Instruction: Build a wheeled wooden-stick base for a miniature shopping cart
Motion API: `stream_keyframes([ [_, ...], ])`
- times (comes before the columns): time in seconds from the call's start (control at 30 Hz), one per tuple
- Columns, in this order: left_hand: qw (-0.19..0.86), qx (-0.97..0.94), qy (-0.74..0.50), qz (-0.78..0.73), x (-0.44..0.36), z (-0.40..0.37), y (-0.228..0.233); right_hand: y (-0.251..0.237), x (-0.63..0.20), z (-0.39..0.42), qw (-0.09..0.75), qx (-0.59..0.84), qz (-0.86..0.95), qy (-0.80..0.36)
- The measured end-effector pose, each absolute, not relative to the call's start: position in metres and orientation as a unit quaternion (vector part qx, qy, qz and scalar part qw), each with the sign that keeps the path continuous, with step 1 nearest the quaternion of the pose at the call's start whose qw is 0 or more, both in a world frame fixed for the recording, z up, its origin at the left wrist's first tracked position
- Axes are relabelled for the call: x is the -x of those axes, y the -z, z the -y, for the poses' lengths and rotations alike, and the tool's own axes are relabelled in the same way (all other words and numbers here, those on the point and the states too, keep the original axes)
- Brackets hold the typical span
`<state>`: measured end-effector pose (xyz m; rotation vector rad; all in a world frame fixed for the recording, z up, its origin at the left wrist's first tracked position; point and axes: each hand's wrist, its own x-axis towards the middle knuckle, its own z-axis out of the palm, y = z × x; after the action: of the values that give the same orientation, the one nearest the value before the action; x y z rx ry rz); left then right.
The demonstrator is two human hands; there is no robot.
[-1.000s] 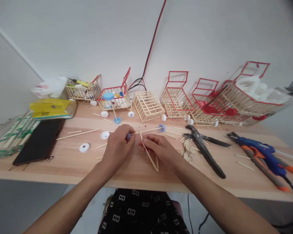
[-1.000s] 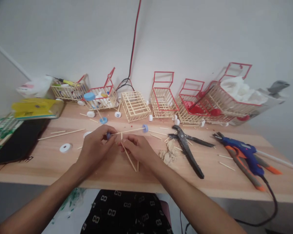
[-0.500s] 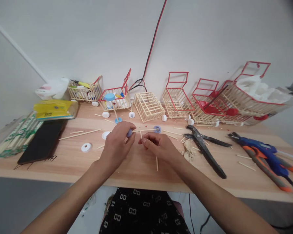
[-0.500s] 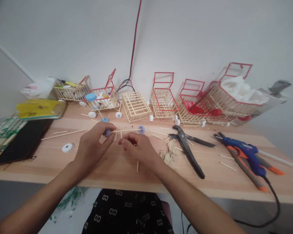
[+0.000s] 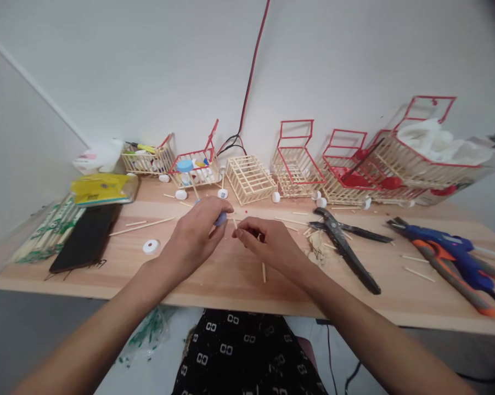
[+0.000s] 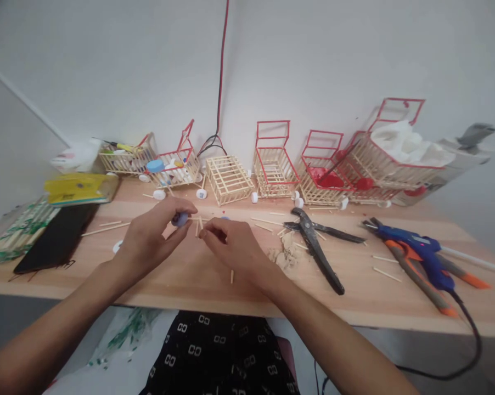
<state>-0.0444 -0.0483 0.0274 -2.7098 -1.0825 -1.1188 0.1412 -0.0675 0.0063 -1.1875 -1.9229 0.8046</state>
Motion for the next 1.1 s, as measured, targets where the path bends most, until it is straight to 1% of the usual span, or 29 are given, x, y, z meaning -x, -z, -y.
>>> stream_keyframes([
  [0.13,0.003,0.878,0.343,0.333,0.042,0.050,-0.039,-0.010,-0.142,0.070,0.366,0.447,0.755,-0.311],
  [0.27,-0.006,0.888,0.331,0.319,0.036,0.048,-0.059,-0.014,-0.143,0.073,0.379,0.425,0.746,-0.346],
  [0.37,-0.025,0.905,0.310,0.290,0.031,0.045,-0.075,-0.016,-0.144,0.075,0.392,0.394,0.727,-0.403],
  [0.5,-0.075,0.915,0.280,0.281,0.024,0.039,-0.088,-0.014,-0.146,0.076,0.396,0.353,0.669,-0.521],
  [0.67,-0.101,0.924,0.231,0.288,0.017,0.027,-0.083,-0.002,-0.147,0.080,0.375,0.319,0.566,-0.662],
  [0.8,-0.126,0.932,0.201,0.274,0.013,0.016,-0.071,0.007,-0.146,0.083,0.380,0.300,0.473,-0.736],
  [0.97,-0.205,0.925,0.158,0.277,0.012,0.010,-0.065,0.010,-0.146,0.083,0.396,0.293,0.406,-0.770],
  [1.03,-0.251,0.907,0.169,0.292,0.015,0.011,-0.066,0.011,-0.147,0.082,0.394,0.302,0.409,-0.766],
  [1.1,-0.283,0.881,0.211,0.317,0.021,0.014,-0.066,0.012,-0.148,0.082,0.391,0.312,0.422,-0.756],
])
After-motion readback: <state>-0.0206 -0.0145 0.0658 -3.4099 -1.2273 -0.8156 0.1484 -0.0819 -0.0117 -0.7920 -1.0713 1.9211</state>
